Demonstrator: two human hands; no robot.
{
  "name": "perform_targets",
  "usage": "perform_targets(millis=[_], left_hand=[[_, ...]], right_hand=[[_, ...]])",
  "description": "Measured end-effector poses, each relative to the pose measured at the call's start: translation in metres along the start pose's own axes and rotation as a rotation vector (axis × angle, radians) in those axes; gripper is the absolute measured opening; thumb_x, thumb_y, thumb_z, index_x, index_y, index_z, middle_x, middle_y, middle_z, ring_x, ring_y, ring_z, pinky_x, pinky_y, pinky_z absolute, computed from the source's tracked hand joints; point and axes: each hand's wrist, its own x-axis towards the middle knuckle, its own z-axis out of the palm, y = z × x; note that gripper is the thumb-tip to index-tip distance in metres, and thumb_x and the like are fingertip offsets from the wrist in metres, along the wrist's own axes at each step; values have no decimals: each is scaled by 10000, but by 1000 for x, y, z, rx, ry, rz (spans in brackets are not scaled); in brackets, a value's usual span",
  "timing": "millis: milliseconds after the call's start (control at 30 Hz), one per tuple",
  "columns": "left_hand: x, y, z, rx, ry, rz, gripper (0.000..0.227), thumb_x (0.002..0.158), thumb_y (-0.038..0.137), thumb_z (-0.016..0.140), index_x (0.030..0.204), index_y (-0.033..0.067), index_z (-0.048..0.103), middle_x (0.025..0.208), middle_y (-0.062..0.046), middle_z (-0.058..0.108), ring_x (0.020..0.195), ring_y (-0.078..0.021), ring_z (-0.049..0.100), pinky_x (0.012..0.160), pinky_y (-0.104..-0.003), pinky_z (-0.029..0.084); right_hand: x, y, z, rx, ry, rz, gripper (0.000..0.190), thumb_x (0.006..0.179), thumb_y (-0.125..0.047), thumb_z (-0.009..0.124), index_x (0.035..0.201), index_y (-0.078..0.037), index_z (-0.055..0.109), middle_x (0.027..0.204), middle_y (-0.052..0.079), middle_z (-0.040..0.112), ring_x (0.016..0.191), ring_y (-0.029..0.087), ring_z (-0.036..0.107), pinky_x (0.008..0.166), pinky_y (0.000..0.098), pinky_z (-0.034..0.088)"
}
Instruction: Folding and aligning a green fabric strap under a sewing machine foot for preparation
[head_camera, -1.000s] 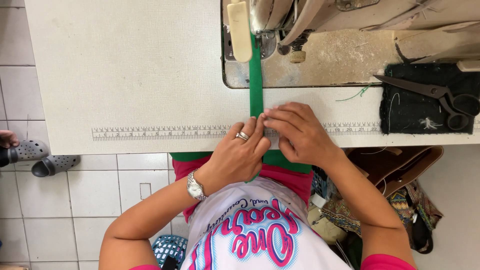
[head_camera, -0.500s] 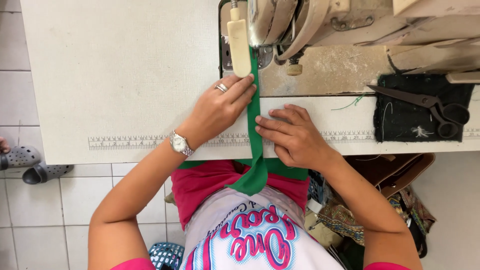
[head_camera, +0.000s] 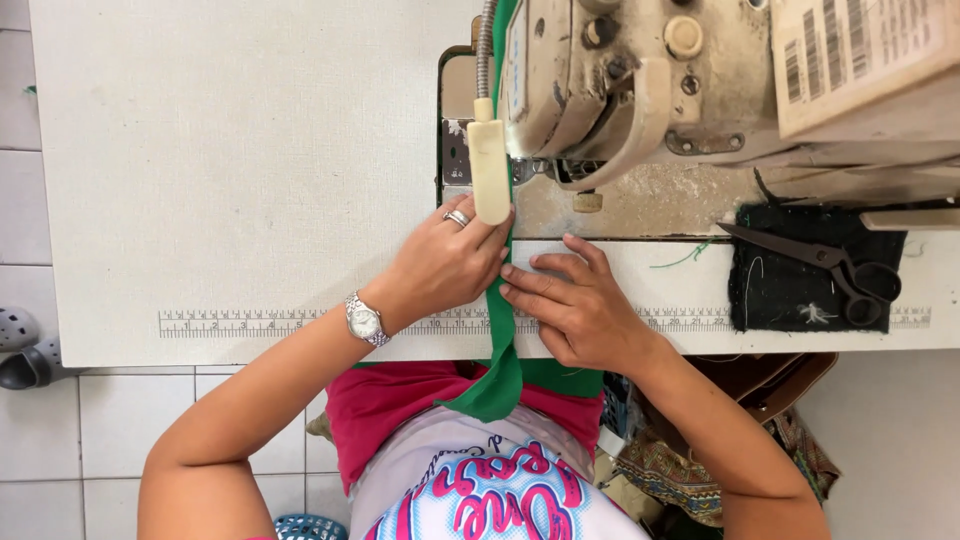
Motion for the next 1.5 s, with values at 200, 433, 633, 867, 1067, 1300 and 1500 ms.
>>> perform_targets(millis=[200, 433, 633, 867, 1067, 1300, 1500], left_hand=[[10, -3, -11, -113, 34, -90, 315, 1003, 216, 497, 1071, -19, 695, 1019, -184, 612, 1084, -403, 651, 933, -433, 527], [6, -3, -7, -224, 53, -69, 287, 961, 174, 532, 1128, -10, 677, 974, -185, 623, 1071, -421, 661, 930, -450, 544], [8, -4, -10, -154, 46, -54, 299, 929, 177, 511, 1159, 59, 661, 918, -153, 615, 1059, -395, 653, 892, -439, 525], [5, -7, 9, -167, 81, -57, 312, 934, 165, 502, 1189, 69, 655, 894, -138, 622, 984, -377, 666, 860, -432, 541], [14, -26, -9, -288, -26, -137, 256, 945, 137, 515, 1105, 41, 689, 991, -128, 678, 1061, -348, 651, 855, -447, 502], [10, -26, -19, -511, 5, -436, 156, 991, 111, 546, 1109, 71, 640, 1045, -71, 630, 1053, -311, 654, 895, -393, 522], [0, 50, -68, -469, -400, -657, 502, 907, 561, 607, 887, 59, 602, 785, -130, 536, 639, -443, 655, 548, -491, 512]], right_hand=[[10, 11, 1, -34, -7, -6, 468, 876, -148, 495, 1277, -245, 716, 1389, -44, 659, 1221, 202, 560, 1164, 553, 275], [18, 22, 7, -77, -10, 8, 475, 863, -139, 490, 1258, -268, 719, 1339, -50, 676, 1212, 206, 561, 1139, 537, 286], [22, 27, 6, -101, 1, 25, 442, 856, -116, 475, 1186, -259, 732, 1243, -54, 688, 1212, 202, 580, 953, 428, 353], [27, 42, 14, -88, 28, 29, 371, 839, -116, 507, 1084, -260, 745, 1167, -52, 703, 1194, 228, 606, 872, 407, 378], [34, 52, 15, -187, 61, 40, 358, 857, -142, 509, 1104, -264, 737, 1221, -41, 727, 1184, 240, 660, 929, 448, 354], [45, 54, 9, -176, 89, 31, 468, 842, -137, 484, 1215, -289, 722, 1364, -85, 680, 1197, 155, 666, 861, 378, 413], [37, 60, 21, -212, 42, 124, 567, 858, -173, 495, 1374, -331, 670, 1450, -78, 582, 1197, 165, 612, 977, 456, 330]])
